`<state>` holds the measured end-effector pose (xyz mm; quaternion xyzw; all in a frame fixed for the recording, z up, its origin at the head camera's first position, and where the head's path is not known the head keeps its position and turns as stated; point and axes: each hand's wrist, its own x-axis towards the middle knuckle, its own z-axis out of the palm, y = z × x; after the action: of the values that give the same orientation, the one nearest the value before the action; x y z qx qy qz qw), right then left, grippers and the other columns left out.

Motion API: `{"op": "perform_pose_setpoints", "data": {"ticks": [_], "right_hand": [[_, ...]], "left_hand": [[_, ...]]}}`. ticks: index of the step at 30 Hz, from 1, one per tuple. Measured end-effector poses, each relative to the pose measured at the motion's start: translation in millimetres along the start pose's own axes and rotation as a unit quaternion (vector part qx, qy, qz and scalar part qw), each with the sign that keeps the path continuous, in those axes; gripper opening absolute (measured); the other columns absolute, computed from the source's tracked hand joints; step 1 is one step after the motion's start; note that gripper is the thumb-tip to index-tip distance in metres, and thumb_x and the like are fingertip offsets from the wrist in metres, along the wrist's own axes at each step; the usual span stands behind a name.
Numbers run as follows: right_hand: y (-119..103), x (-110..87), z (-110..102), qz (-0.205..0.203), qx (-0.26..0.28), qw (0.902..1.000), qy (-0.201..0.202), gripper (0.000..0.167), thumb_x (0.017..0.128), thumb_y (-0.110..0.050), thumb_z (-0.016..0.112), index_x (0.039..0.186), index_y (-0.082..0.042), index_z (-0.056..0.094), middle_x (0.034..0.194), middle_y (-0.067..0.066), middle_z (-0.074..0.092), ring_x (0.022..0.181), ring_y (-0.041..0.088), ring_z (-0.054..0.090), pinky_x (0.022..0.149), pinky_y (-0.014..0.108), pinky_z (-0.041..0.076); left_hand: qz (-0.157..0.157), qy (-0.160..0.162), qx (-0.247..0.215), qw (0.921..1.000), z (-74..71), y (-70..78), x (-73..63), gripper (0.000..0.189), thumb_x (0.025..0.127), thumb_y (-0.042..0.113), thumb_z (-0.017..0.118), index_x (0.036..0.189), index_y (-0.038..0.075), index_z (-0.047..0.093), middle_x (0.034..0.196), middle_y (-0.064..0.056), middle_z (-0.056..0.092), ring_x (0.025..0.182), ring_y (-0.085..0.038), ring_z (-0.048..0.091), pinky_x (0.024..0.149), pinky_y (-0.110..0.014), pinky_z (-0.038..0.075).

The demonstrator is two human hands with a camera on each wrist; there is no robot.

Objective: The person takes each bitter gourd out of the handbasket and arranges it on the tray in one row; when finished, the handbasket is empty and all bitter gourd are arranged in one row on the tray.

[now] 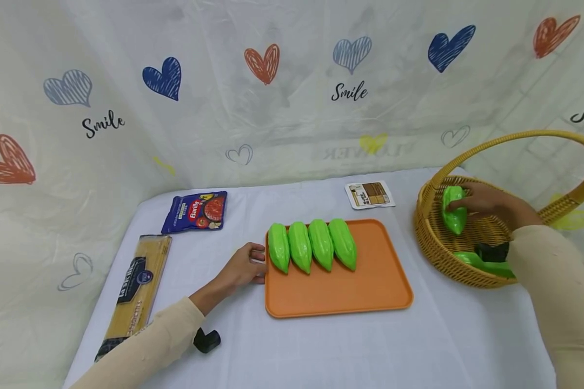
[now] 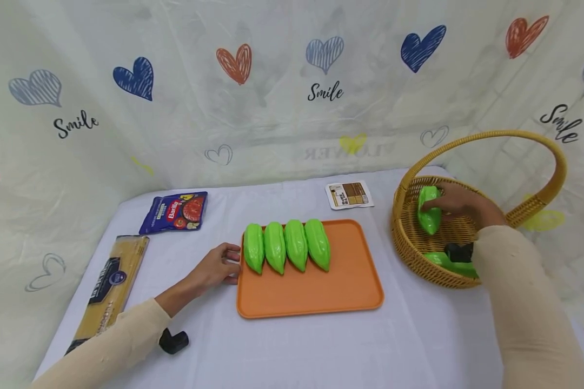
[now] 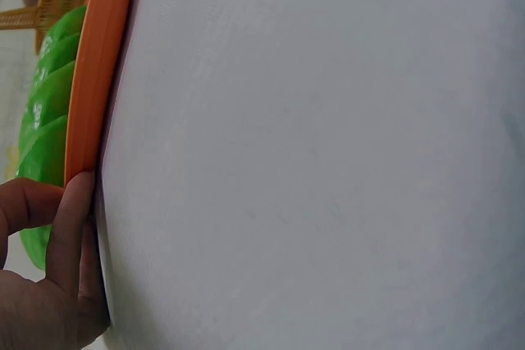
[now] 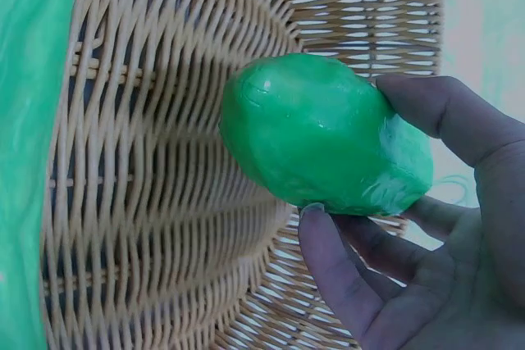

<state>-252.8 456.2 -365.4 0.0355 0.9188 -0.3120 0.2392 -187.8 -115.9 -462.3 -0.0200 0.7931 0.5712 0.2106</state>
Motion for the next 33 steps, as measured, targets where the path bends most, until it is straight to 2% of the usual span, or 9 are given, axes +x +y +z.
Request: {"op": "perform_pose_setpoints", "data": {"ticks": [6,10,12,15,23,28,33], "right_hand": [[-3,-9.1,-2,-0.033,0.007,0.9993,-0.015,0.098,0.101,-0.033,0.059,0.154,0.011,-0.011,0.149,0.045,0.017,0.133,0.061,0.034,0.096,0.056,0.057],[-3,-12.5,-3,-0.034,-0.002,0.9991,-0.024,0.096,0.101,-0.032,0.057,0.152,0.012,-0.012,0.146,0.048,0.022,0.124,0.059,0.048,0.091,0.053,0.06],[-1,-13.8,-3,-0.035,0.0,0.999,-0.029,0.095,0.102,-0.03,0.057,0.152,0.013,-0.011,0.143,0.047,0.028,0.117,0.053,0.056,0.09,0.052,0.061],[0,-16.2,-3,-0.034,0.004,0.999,-0.028,0.097,0.101,-0.031,0.058,0.153,0.012,-0.011,0.143,0.046,0.03,0.114,0.047,0.06,0.09,0.051,0.061],[1,-25.5,-3,-0.048,0.0,0.9983,-0.033,0.098,0.101,-0.033,0.058,0.154,0.01,-0.012,0.148,0.049,0.015,0.13,0.061,0.04,0.092,0.054,0.059],[-1,-32.1,-1,-0.064,-0.003,0.9971,-0.041,0.095,0.1,-0.032,0.058,0.155,0.01,-0.007,0.151,0.047,0.007,0.131,0.06,0.038,0.091,0.055,0.059],[-5,-39.5,1,-0.08,-0.016,0.9955,-0.048,0.092,0.101,-0.029,0.057,0.154,0.011,-0.007,0.149,0.048,0.011,0.13,0.062,0.038,0.09,0.055,0.06]], "left_hand": [[-0.001,0.001,0.006,1.0,-0.1,-0.9,0.2,0.056,0.086,0.001,0.069,0.137,0.001,0.048,0.119,-0.016,0.055,0.095,-0.023,0.064,0.07,-0.033,0.065],[-0.001,0.0,0.004,1.0,0.0,-0.9,-0.3,0.056,0.086,0.0,0.069,0.137,0.001,0.048,0.119,-0.016,0.054,0.095,-0.023,0.064,0.07,-0.033,0.065],[-0.001,0.0,0.004,1.0,0.1,-0.6,-0.7,0.056,0.085,0.0,0.069,0.137,0.001,0.048,0.119,-0.016,0.054,0.095,-0.023,0.064,0.069,-0.033,0.065],[-0.001,0.0,0.004,1.0,0.2,-0.6,-0.5,0.056,0.085,0.0,0.068,0.137,0.001,0.048,0.119,-0.016,0.055,0.094,-0.022,0.064,0.069,-0.032,0.065],[0.003,-0.001,0.009,1.0,-0.2,0.3,-1.7,0.056,0.085,0.001,0.069,0.137,0.0,0.048,0.12,-0.016,0.054,0.097,-0.023,0.064,0.07,-0.032,0.065],[-0.003,0.001,0.014,0.9999,-0.2,0.6,-2.5,0.056,0.086,0.001,0.07,0.138,0.001,0.048,0.12,-0.015,0.055,0.1,-0.023,0.065,0.07,-0.032,0.065],[-0.005,-0.001,0.011,0.9999,-0.4,-0.2,-0.9,0.056,0.086,0.002,0.07,0.138,0.002,0.048,0.12,-0.015,0.054,0.101,-0.023,0.065,0.07,-0.031,0.065]]}}
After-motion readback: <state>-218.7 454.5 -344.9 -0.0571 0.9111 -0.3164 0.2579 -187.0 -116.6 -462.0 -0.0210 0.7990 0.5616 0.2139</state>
